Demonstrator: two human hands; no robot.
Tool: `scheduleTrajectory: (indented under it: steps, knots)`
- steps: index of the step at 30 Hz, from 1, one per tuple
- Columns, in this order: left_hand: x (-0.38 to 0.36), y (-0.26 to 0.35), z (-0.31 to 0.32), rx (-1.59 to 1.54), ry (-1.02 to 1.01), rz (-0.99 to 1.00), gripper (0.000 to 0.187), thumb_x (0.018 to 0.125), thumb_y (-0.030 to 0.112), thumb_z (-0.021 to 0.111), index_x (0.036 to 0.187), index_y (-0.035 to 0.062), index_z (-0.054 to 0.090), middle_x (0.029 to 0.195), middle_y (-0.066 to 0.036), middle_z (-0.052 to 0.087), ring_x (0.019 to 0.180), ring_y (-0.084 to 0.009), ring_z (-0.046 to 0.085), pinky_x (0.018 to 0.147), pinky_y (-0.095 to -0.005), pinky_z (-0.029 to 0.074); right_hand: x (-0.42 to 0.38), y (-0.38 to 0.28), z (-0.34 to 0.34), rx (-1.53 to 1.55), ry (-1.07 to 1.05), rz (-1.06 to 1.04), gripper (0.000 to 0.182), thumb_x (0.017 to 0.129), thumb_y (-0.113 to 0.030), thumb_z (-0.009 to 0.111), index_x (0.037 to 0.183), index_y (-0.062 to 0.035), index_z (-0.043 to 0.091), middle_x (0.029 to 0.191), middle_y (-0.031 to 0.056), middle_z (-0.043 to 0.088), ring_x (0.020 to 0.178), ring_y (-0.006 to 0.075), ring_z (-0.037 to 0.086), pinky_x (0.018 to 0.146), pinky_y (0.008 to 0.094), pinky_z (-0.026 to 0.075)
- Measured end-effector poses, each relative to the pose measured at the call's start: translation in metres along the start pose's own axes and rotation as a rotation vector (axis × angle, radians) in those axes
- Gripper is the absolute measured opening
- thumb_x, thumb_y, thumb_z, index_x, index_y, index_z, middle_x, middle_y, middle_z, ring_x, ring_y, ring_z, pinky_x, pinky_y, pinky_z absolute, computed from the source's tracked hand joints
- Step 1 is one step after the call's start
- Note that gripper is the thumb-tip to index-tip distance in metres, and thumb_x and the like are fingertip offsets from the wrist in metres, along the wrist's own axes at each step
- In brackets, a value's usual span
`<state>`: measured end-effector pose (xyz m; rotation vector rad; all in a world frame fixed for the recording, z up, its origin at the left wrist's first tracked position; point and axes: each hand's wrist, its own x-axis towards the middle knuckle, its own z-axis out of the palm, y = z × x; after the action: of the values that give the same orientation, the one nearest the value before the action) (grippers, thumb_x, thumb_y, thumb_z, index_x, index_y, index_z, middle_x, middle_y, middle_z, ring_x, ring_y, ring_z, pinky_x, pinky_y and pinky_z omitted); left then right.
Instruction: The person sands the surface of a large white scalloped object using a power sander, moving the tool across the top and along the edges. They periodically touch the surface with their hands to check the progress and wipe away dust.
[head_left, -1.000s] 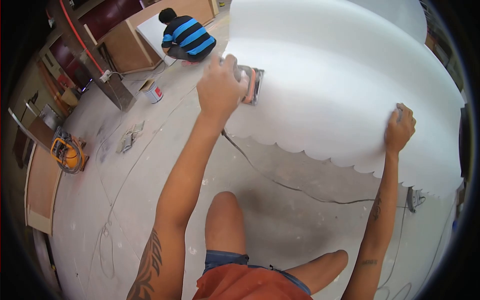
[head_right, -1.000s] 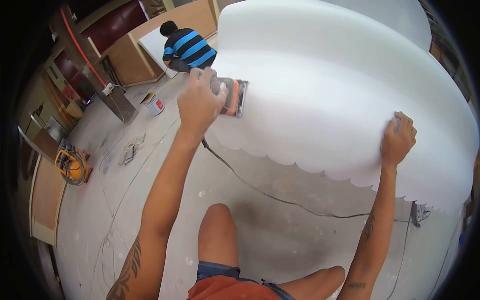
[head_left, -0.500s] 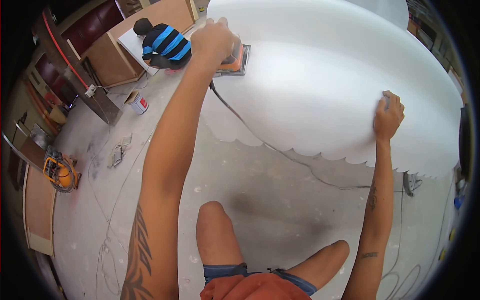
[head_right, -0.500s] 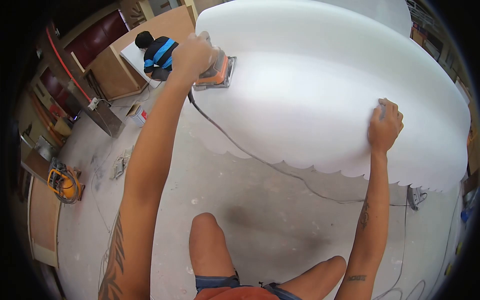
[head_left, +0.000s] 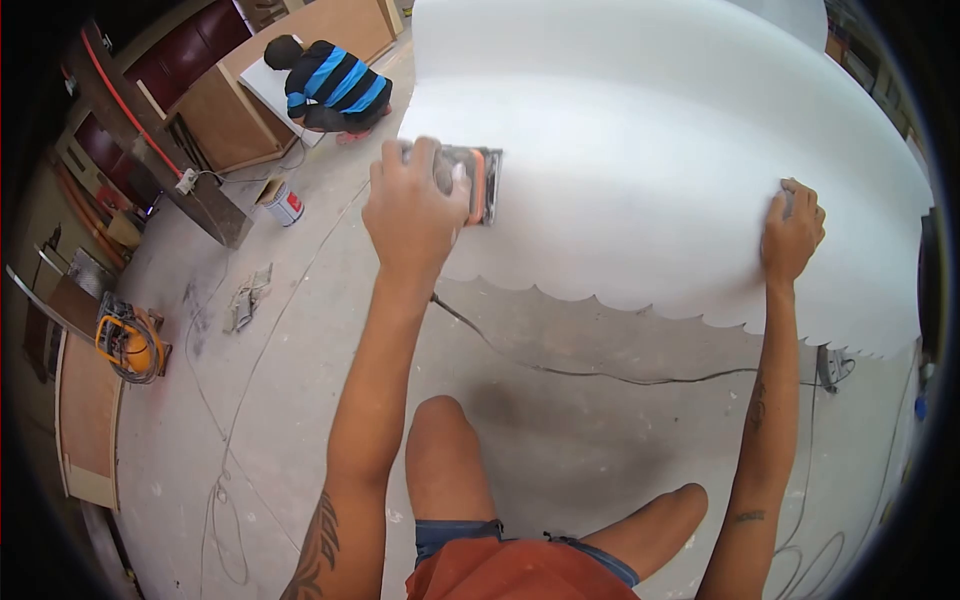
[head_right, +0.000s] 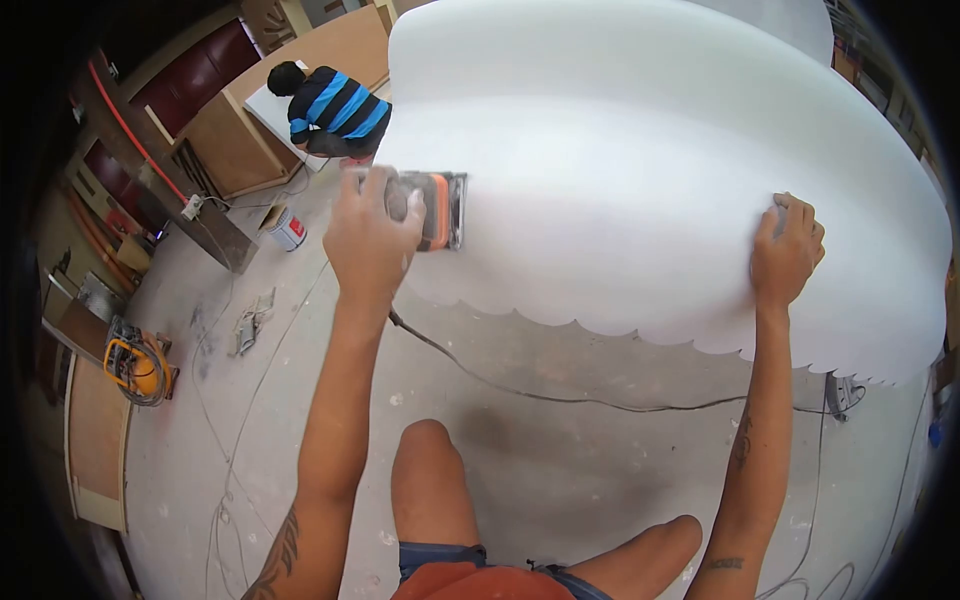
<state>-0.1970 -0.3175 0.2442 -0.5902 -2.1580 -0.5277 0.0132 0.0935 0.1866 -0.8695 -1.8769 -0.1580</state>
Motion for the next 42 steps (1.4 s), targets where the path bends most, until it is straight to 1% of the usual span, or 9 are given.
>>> scheduleTrajectory:
  steps: [6,8,11,15,21,29,33,38,42]
  knots:
    - [0.106,0.002,0.035,0.085,-0.126,0.067,0.032,0.085,0.033,0.070,0.107,0.0099,0.070,0.105,-0.015,0.067,0.104,-0.0340,0.068,0.077,-0.0442,0.058,-0.001,0.005,0.002,-0.009,-0.005,-0.019,0.026,0.097,-0.018,0.057,0.120,-0.0153,0.068,0.130,-0.0017,0.066,0.125,0.0275,0.056,0.109,0.0443,0.040]
    - [0.135,-0.013,0.067,0.201,-0.073,0.278,0.033,0.088,0.038,0.066,0.105,0.0096,0.071,0.103,-0.016,0.070,0.094,-0.0363,0.071,0.080,-0.0469,0.058,0.000,0.005,0.003,-0.004,0.009,-0.016,0.026,0.097,-0.019,0.056,0.121,-0.0153,0.068,0.131,-0.0016,0.066,0.125,0.0276,0.056,0.109,0.0445,0.040]
    - [0.151,0.009,0.054,0.189,-0.160,0.168,0.034,0.089,0.038,0.063,0.104,0.0092,0.072,0.102,-0.015,0.071,0.094,-0.0362,0.072,0.082,-0.0455,0.059,-0.001,0.006,0.003,0.003,0.006,-0.033,0.027,0.098,-0.019,0.055,0.121,-0.0155,0.068,0.132,-0.0011,0.066,0.126,0.0278,0.055,0.110,0.0447,0.039]
    - [0.141,0.015,0.054,0.180,-0.099,0.152,0.033,0.088,0.036,0.065,0.105,0.0087,0.072,0.100,-0.016,0.071,0.095,-0.0359,0.073,0.083,-0.0447,0.059,0.000,0.006,0.002,0.019,-0.011,-0.035,0.028,0.098,-0.019,0.055,0.121,-0.0152,0.068,0.132,-0.0009,0.066,0.127,0.0277,0.055,0.111,0.0448,0.038]
    - [0.058,0.031,0.008,0.096,-0.099,0.035,0.030,0.087,0.033,0.070,0.105,0.0092,0.071,0.107,-0.015,0.069,0.097,-0.0344,0.072,0.083,-0.0442,0.058,-0.002,0.009,0.003,0.012,0.002,-0.045,0.028,0.098,-0.019,0.055,0.122,-0.0151,0.068,0.133,-0.0020,0.066,0.126,0.0276,0.055,0.111,0.0443,0.039]
    - [-0.016,0.017,0.007,-0.030,0.046,-0.031,0.028,0.084,0.028,0.079,0.106,0.0141,0.069,0.111,-0.009,0.061,0.101,-0.0308,0.066,0.077,-0.0439,0.057,-0.003,0.008,0.006,0.038,0.024,-0.025,0.028,0.097,-0.019,0.056,0.122,-0.0161,0.068,0.132,-0.0032,0.067,0.124,0.0271,0.055,0.111,0.0436,0.039]
    - [0.026,0.022,0.011,-0.010,0.051,-0.017,0.026,0.084,0.029,0.077,0.103,0.0145,0.070,0.108,-0.010,0.063,0.098,-0.0311,0.067,0.077,-0.0446,0.057,-0.003,0.008,0.004,0.025,0.013,-0.015,0.028,0.098,-0.021,0.056,0.122,-0.0165,0.069,0.131,-0.0036,0.067,0.124,0.0267,0.055,0.112,0.0436,0.038]
    - [0.115,0.020,0.032,0.155,-0.140,0.094,0.030,0.086,0.033,0.064,0.105,0.0110,0.071,0.104,-0.015,0.071,0.094,-0.0350,0.072,0.081,-0.0446,0.058,-0.001,0.008,0.005,0.018,0.003,0.003,0.028,0.098,-0.022,0.055,0.122,-0.0165,0.069,0.133,-0.0037,0.067,0.125,0.0267,0.055,0.112,0.0435,0.038]
    - [0.152,0.021,0.048,0.210,-0.208,0.111,0.033,0.087,0.033,0.061,0.106,0.0089,0.071,0.106,-0.015,0.073,0.097,-0.0345,0.073,0.081,-0.0442,0.058,-0.001,0.011,0.006,0.018,0.008,-0.021,0.028,0.099,-0.022,0.055,0.123,-0.0164,0.068,0.134,-0.0035,0.066,0.126,0.0267,0.055,0.112,0.0438,0.038]
